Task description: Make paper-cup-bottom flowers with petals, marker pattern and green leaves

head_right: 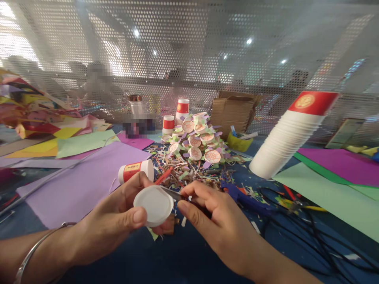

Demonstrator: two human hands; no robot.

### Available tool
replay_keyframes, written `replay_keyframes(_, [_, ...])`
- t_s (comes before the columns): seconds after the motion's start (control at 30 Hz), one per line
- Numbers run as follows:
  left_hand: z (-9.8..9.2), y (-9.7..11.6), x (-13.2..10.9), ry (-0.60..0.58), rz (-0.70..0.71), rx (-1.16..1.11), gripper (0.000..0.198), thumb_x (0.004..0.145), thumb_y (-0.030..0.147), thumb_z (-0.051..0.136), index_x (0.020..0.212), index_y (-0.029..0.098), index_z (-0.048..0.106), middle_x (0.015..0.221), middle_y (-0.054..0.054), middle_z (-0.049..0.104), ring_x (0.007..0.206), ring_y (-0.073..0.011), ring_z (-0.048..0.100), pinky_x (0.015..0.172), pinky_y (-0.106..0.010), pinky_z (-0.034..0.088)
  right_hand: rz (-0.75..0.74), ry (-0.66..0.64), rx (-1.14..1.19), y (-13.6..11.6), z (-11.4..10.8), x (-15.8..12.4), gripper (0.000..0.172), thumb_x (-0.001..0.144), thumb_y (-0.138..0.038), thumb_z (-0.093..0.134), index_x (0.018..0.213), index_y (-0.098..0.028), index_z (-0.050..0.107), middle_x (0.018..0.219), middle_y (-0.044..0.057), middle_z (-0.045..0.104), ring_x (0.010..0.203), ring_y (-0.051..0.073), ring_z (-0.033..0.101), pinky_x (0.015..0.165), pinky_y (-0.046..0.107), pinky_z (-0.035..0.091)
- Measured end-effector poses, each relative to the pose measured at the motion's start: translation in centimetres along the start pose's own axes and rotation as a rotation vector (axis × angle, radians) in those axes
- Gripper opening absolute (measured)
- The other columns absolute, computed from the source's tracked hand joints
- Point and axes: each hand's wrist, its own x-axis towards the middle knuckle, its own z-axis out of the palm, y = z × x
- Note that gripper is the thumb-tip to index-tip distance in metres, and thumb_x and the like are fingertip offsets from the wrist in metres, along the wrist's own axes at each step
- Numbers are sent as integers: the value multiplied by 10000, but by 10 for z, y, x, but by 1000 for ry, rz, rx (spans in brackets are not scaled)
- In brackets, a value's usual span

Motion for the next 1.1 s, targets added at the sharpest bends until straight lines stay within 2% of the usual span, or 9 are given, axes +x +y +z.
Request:
replay_keyframes(0.27, [-2, 2, -1, -8, -22, 38, 396, 880, 458, 759, 955, 171, 497, 916, -43, 701, 809, -149, 714, 721, -252, 567, -33, 58, -53, 0, 1, -1, 260, 1030, -489, 548, 1062, -237, 606, 923, -5, 708, 808, 135, 662, 720, 228, 487])
replay_keyframes(0.53, [-4, 1, 0, -57, -56, -12, 389, 888, 457, 752, 969, 185, 486, 852, -22, 722, 755, -124, 731, 675, -194, 552, -53, 53, -92, -1, 0, -1, 269, 1033, -488, 537, 1046, -233, 620, 876, -3, 698, 766, 138, 635, 674, 229, 476])
replay_keyframes(0.93, [-6, 1, 0, -26, -131, -87, 413, 848, 476, 788, 971, 183, 522, 866, -28, 728, 759, -122, 729, 669, -185, 553, -44, 54, -117, 1, 0, -2, 257, 1030, -484, 540, 1032, -237, 612, 831, -13, 675, 724, 135, 607, 648, 236, 464])
replay_keyframes(1.1, [-5, 3, 0, -22, -149, -108, 419, 844, 470, 795, 984, 186, 521, 873, -24, 730, 753, -117, 731, 671, -185, 554, -52, 64, -106, 2, 0, -4, 273, 1030, -495, 534, 1041, -230, 598, 875, 5, 686, 773, 152, 645, 657, 246, 476])
